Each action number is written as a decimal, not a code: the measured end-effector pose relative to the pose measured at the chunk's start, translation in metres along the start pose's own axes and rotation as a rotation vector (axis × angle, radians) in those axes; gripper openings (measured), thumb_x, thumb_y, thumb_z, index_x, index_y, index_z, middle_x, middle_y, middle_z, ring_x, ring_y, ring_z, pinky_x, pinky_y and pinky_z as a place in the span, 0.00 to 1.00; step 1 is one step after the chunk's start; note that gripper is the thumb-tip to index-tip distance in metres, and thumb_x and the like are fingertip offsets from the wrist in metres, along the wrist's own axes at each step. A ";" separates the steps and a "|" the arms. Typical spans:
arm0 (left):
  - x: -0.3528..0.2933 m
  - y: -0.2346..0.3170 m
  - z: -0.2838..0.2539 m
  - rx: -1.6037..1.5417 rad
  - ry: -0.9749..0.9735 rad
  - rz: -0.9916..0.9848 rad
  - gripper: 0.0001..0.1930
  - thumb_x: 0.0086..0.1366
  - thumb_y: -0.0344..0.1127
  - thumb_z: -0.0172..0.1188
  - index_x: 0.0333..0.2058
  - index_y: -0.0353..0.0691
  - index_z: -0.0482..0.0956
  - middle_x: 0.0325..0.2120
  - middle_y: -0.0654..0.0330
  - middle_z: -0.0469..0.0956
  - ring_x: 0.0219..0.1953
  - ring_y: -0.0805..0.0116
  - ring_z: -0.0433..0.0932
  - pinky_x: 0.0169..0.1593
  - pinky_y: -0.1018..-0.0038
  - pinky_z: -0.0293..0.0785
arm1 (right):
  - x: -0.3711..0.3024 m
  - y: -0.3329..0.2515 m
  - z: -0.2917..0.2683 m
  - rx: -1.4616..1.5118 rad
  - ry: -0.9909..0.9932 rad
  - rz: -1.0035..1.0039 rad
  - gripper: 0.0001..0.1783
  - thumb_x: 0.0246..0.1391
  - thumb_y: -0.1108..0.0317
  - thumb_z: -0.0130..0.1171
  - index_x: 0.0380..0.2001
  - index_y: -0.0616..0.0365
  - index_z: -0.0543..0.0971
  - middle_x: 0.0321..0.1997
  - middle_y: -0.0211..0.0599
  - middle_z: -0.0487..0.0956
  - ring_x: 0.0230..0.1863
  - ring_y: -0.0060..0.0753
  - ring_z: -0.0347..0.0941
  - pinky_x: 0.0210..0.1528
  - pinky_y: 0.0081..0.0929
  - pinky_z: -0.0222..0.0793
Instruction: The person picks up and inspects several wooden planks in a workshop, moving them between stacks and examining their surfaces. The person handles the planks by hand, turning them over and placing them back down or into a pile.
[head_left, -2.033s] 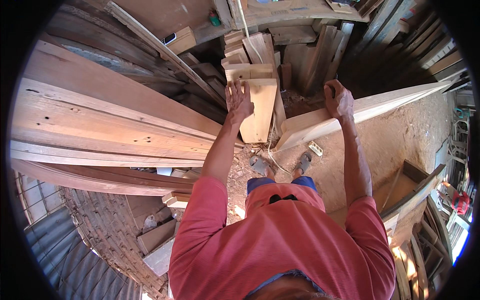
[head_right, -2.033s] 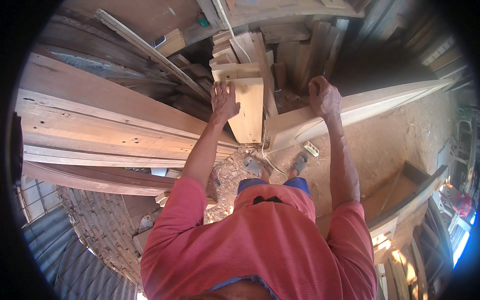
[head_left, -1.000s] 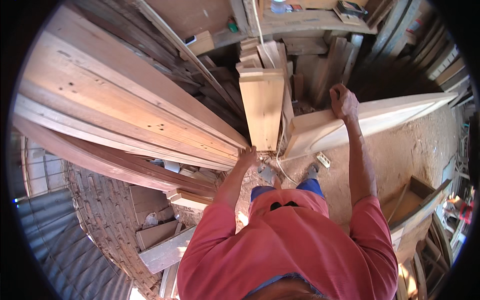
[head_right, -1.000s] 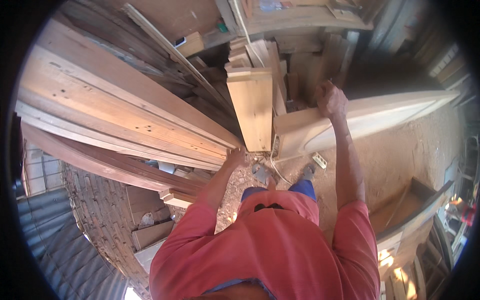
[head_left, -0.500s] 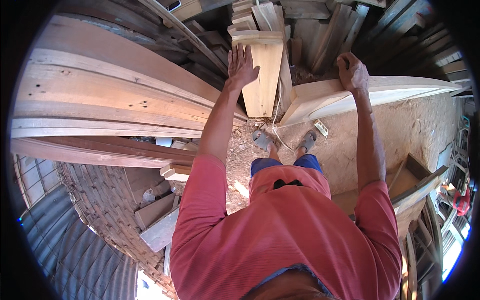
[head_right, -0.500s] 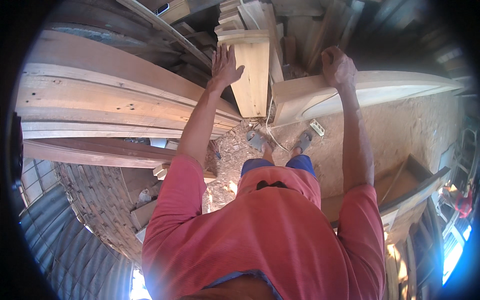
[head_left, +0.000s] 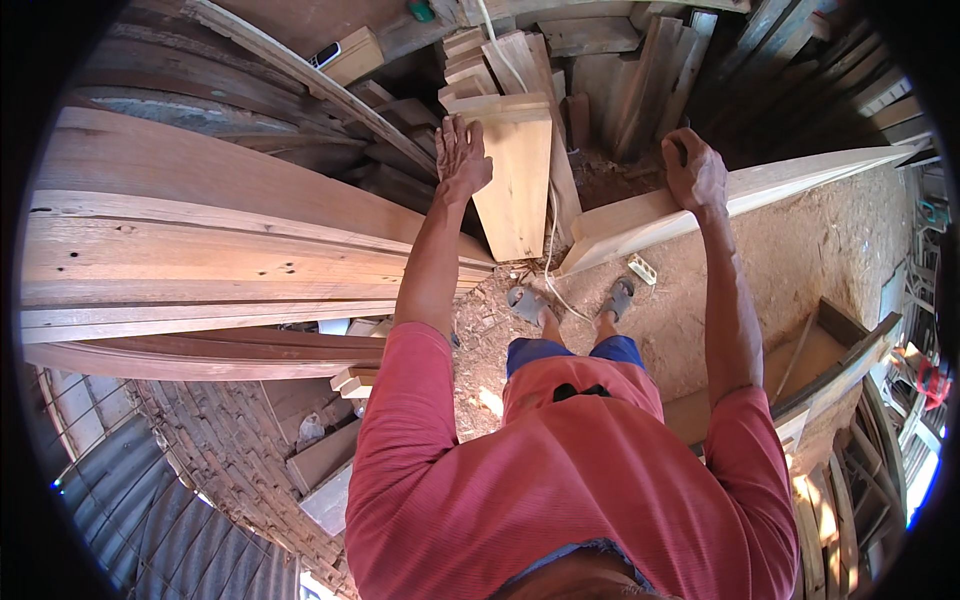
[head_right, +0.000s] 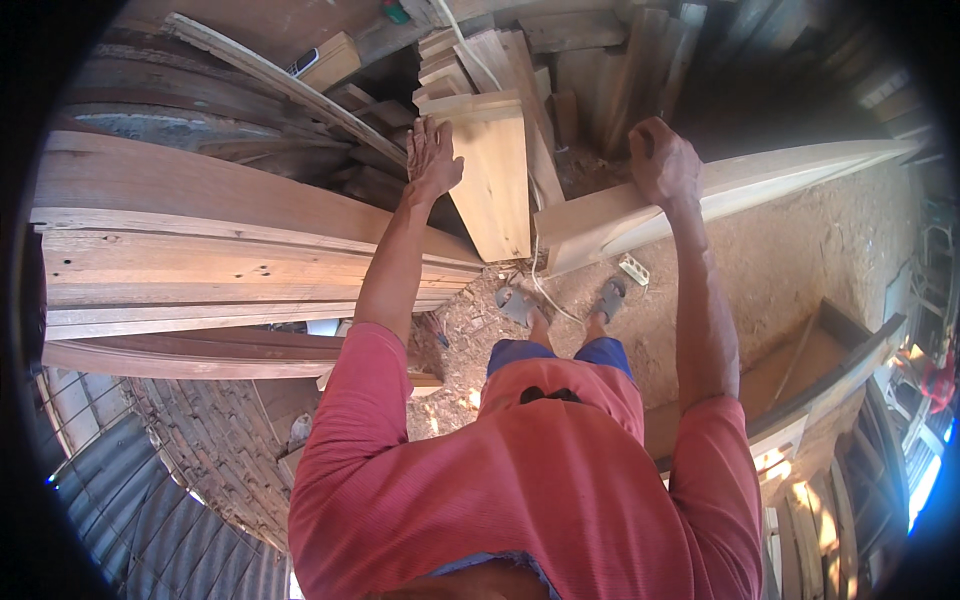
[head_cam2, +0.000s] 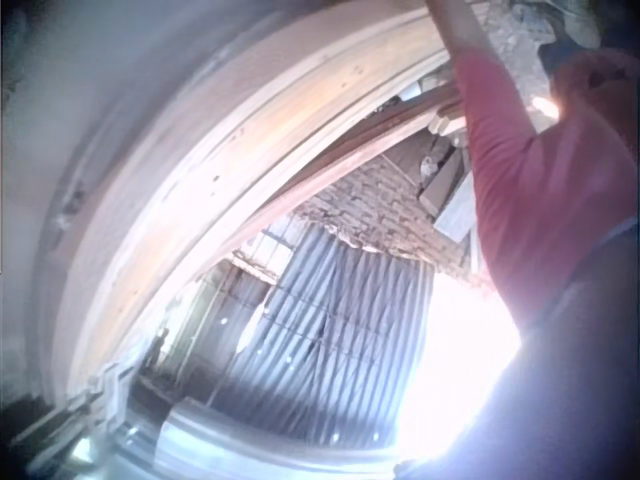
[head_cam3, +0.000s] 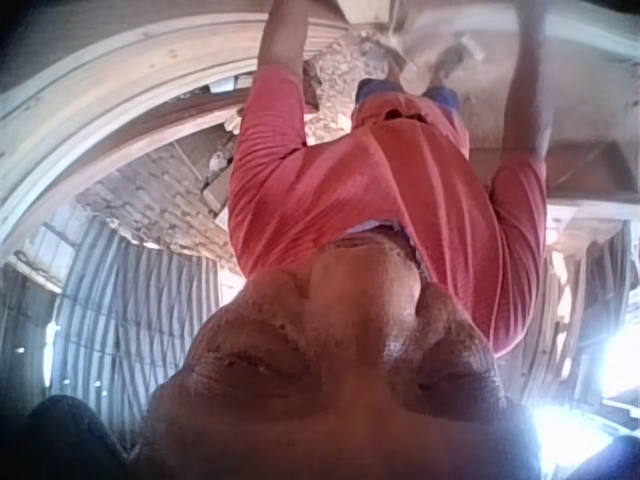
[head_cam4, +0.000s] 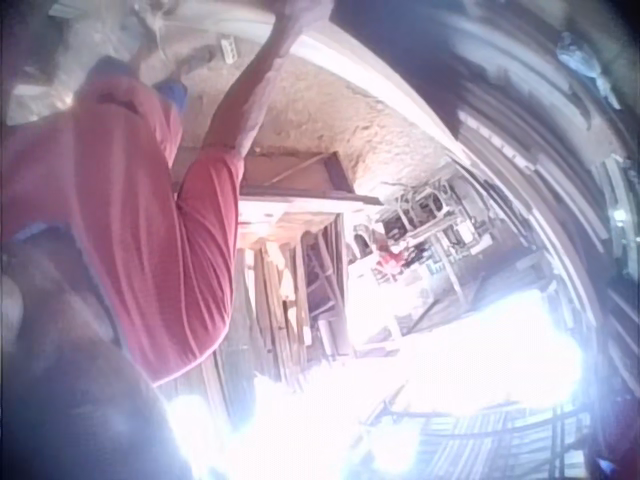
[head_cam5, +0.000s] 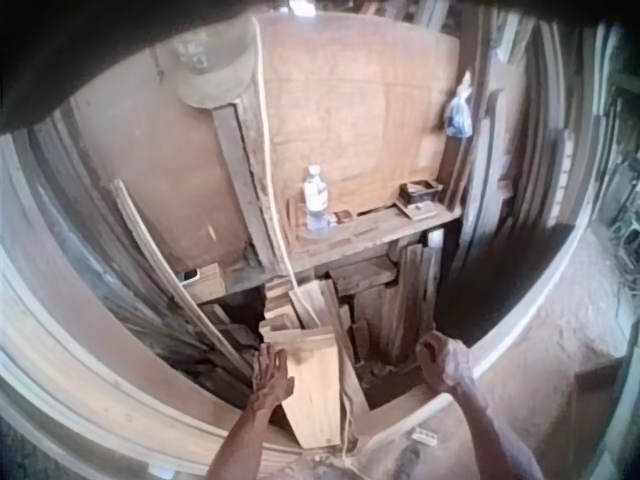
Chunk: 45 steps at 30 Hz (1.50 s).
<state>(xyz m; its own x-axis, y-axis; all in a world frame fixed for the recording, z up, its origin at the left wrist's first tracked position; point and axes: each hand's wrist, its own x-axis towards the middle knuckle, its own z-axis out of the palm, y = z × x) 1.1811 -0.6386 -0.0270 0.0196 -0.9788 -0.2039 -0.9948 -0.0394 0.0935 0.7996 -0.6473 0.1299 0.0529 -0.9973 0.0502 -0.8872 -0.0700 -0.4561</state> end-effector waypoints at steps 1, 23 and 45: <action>0.002 -0.002 0.000 -0.030 -0.021 0.005 0.44 0.68 0.45 0.65 0.76 0.38 0.53 0.79 0.40 0.46 0.82 0.42 0.39 0.82 0.50 0.37 | 0.000 0.000 0.000 -0.002 -0.003 0.004 0.13 0.66 0.55 0.59 0.44 0.48 0.84 0.42 0.50 0.87 0.47 0.61 0.82 0.49 0.53 0.76; -0.019 -0.011 0.092 -0.941 0.159 -0.549 0.42 0.64 0.62 0.67 0.62 0.31 0.69 0.63 0.34 0.68 0.69 0.34 0.65 0.71 0.48 0.62 | 0.001 0.001 0.002 -0.013 -0.016 -0.004 0.12 0.66 0.56 0.60 0.43 0.49 0.84 0.41 0.49 0.87 0.47 0.62 0.83 0.48 0.53 0.77; -0.019 -0.020 0.082 -1.272 0.304 -0.419 0.22 0.75 0.53 0.57 0.53 0.40 0.74 0.46 0.47 0.82 0.47 0.46 0.83 0.51 0.57 0.79 | 0.002 -0.002 0.001 -0.011 -0.028 0.044 0.12 0.65 0.55 0.61 0.44 0.48 0.85 0.43 0.47 0.87 0.48 0.58 0.83 0.52 0.51 0.77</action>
<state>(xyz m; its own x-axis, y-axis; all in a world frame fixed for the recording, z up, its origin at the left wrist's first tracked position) 1.1921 -0.6027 -0.1045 0.4783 -0.8465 -0.2339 -0.1362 -0.3346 0.9325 0.8020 -0.6490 0.1300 0.0262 -0.9996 0.0057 -0.8939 -0.0259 -0.4475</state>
